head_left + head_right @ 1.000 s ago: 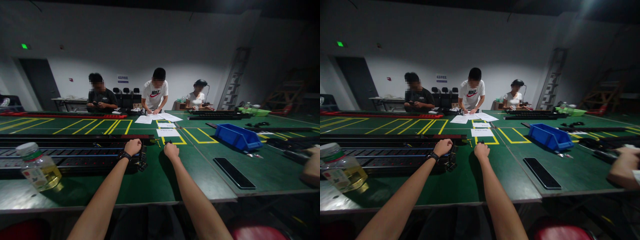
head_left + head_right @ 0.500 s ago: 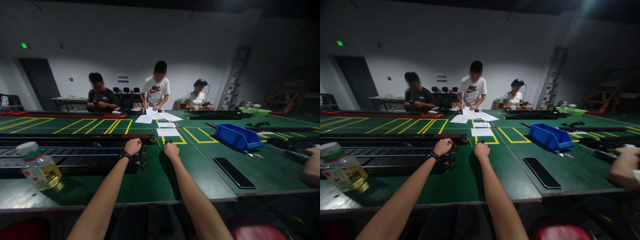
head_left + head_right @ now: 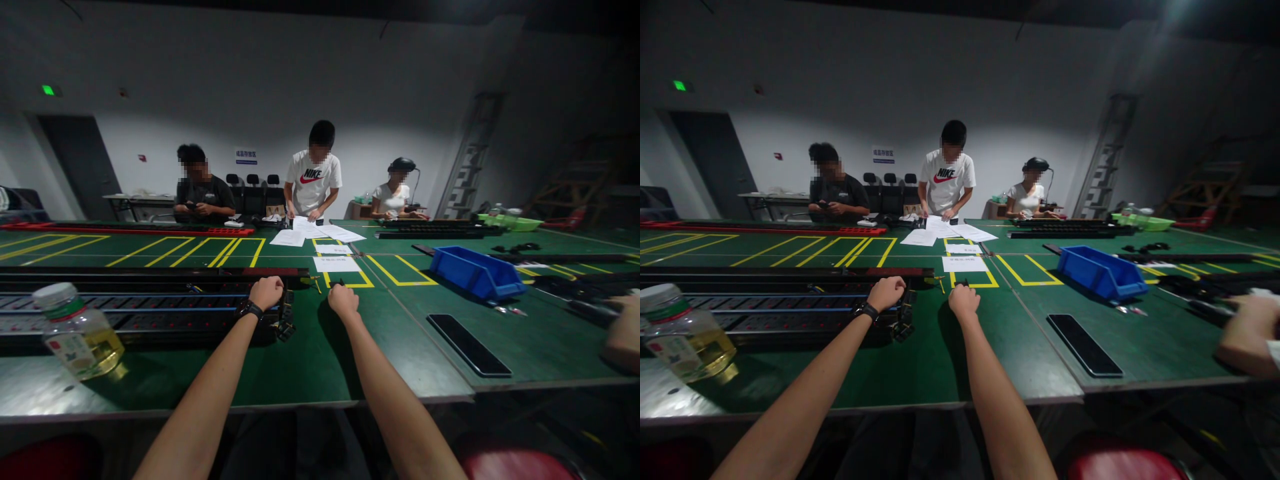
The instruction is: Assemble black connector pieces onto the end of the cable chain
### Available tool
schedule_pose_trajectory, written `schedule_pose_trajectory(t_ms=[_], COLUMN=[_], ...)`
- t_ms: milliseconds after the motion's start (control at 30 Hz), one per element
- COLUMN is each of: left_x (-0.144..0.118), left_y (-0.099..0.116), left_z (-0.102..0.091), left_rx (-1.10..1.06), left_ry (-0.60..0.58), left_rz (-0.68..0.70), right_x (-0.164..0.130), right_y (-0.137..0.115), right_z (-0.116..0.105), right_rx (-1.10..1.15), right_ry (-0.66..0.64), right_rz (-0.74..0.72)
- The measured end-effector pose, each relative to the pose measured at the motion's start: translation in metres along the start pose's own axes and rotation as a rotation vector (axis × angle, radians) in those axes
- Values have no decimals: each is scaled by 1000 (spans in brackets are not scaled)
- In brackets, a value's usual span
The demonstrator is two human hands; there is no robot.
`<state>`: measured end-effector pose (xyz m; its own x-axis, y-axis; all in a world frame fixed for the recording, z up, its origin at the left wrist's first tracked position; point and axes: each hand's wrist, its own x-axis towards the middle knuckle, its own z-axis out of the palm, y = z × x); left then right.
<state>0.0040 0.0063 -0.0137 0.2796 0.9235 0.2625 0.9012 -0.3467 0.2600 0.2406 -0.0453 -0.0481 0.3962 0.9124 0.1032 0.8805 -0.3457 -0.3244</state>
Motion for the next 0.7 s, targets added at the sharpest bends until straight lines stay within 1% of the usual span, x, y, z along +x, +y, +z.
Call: schedule_pose_trajectory(t_ms=[367,700], left_x=[1,0], left_y=[-1,1], left_z=[1,-2], left_rx=[0,-6], left_ry=[-3,-12], left_rz=[-11,-6], right_x=[0,-2], right_y=[0,0], right_z=[0,-2], right_rx=[0,-9], right_ry=[2,-4], right_rz=[0,-5])
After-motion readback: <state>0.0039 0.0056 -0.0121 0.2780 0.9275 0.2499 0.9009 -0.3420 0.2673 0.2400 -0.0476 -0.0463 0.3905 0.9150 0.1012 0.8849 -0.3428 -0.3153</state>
